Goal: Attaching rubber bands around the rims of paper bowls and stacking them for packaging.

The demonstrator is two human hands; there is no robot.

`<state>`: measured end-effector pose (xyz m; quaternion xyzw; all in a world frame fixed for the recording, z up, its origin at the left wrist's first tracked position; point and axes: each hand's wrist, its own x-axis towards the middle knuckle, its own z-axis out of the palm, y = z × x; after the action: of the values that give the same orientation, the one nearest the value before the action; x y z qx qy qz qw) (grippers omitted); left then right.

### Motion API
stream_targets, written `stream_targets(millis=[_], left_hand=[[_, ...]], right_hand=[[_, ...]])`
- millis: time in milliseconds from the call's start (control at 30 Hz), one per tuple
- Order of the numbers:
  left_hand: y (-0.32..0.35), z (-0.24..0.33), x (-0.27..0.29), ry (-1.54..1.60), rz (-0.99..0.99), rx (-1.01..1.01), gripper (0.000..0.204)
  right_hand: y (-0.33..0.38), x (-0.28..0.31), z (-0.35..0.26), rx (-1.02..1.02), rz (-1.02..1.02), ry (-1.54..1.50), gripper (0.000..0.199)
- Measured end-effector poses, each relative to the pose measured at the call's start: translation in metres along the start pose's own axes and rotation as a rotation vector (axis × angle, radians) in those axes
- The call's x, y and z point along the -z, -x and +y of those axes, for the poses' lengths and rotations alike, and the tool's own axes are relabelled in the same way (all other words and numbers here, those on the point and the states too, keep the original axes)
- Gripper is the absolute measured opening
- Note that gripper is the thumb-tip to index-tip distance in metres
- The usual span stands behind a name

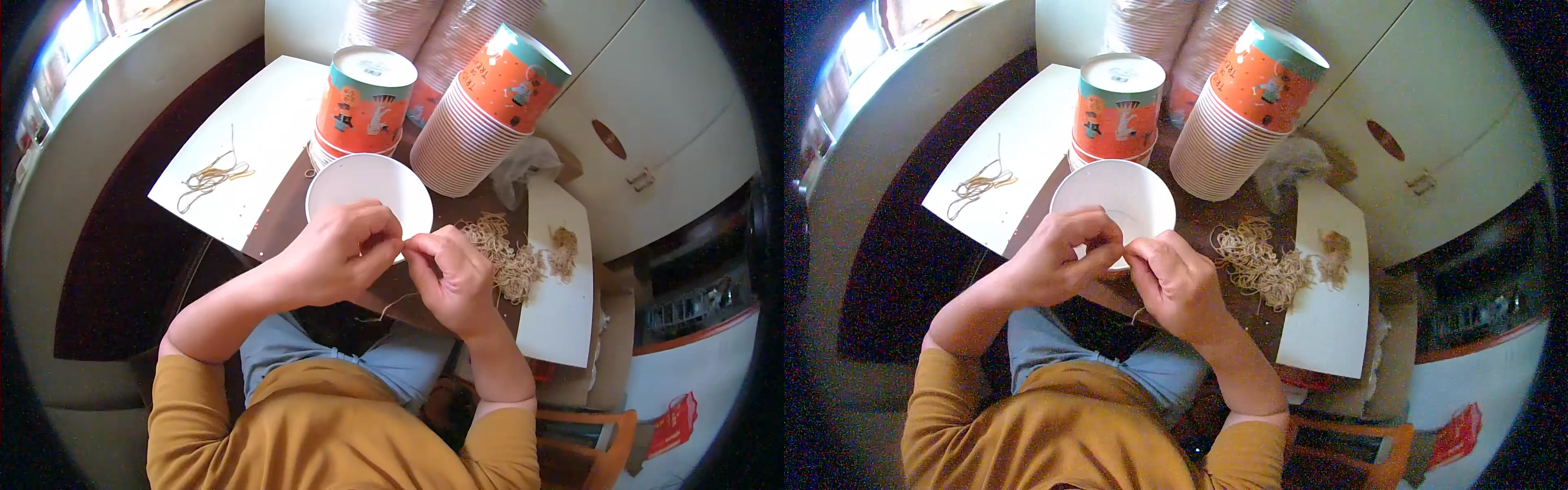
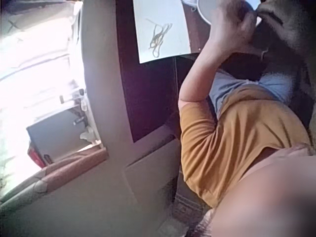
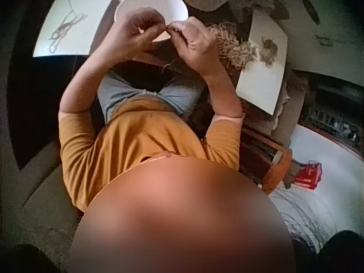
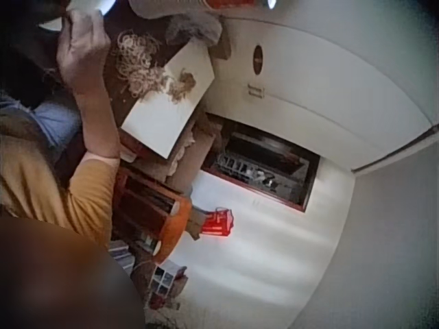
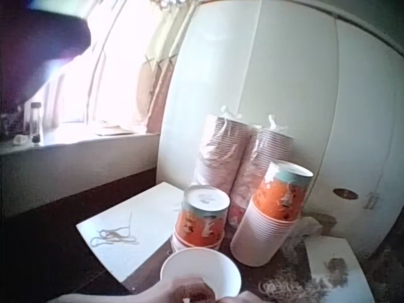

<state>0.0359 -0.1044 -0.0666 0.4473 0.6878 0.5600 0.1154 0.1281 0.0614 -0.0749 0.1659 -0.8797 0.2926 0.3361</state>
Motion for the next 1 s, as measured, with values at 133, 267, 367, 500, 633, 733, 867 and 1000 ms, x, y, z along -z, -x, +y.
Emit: stream_targets(millis=[133, 267, 367, 500, 633, 733, 867, 1000], left_hand=[[0.005, -0.007, 0.002, -0.244, 0.003, -0.211, 0.007], [0.005, -0.022, 0.014, -0.35, 0.008, -0.205, 0.01], [-0.016, -0.035, 0.041, -0.486, 0.236, 0.023, 0.02], [-0.032, -0.093, 0.055, -0.266, 0.221, 0.273, 0.032], [-0.011, -0.097, 0.025, -0.047, 0.227, 0.317, 0.035], [0.007, -0.085, 0.012, -0.008, 0.252, 0.278, 0.039], [0.013, -0.082, 0.015, 0.342, 0.226, 0.443, 0.032], [0.005, -0.088, 0.017, 0.345, 0.28, 0.439, 0.025]], right_hand=[[-0.001, -0.005, -0.004, -0.053, -0.024, -0.062, 0.017], [-0.01, -0.009, -0.002, -0.17, -0.078, -0.129, 0.01], [-0.035, -0.01, 0.013, -0.454, -0.07, -0.271, 0.01], [-0.069, -0.039, 0.052, -0.627, -0.292, -0.472, 0.015], [-0.064, -0.066, 0.068, -0.75, -0.428, -0.34, 0.014], [-0.052, -0.072, 0.073, -0.791, -0.471, -0.27, 0.012], [-0.044, -0.064, 0.064, -0.725, -0.44, -0.258, 0.012], [-0.039, -0.071, 0.064, -0.808, -0.419, -0.332, 0.013]])
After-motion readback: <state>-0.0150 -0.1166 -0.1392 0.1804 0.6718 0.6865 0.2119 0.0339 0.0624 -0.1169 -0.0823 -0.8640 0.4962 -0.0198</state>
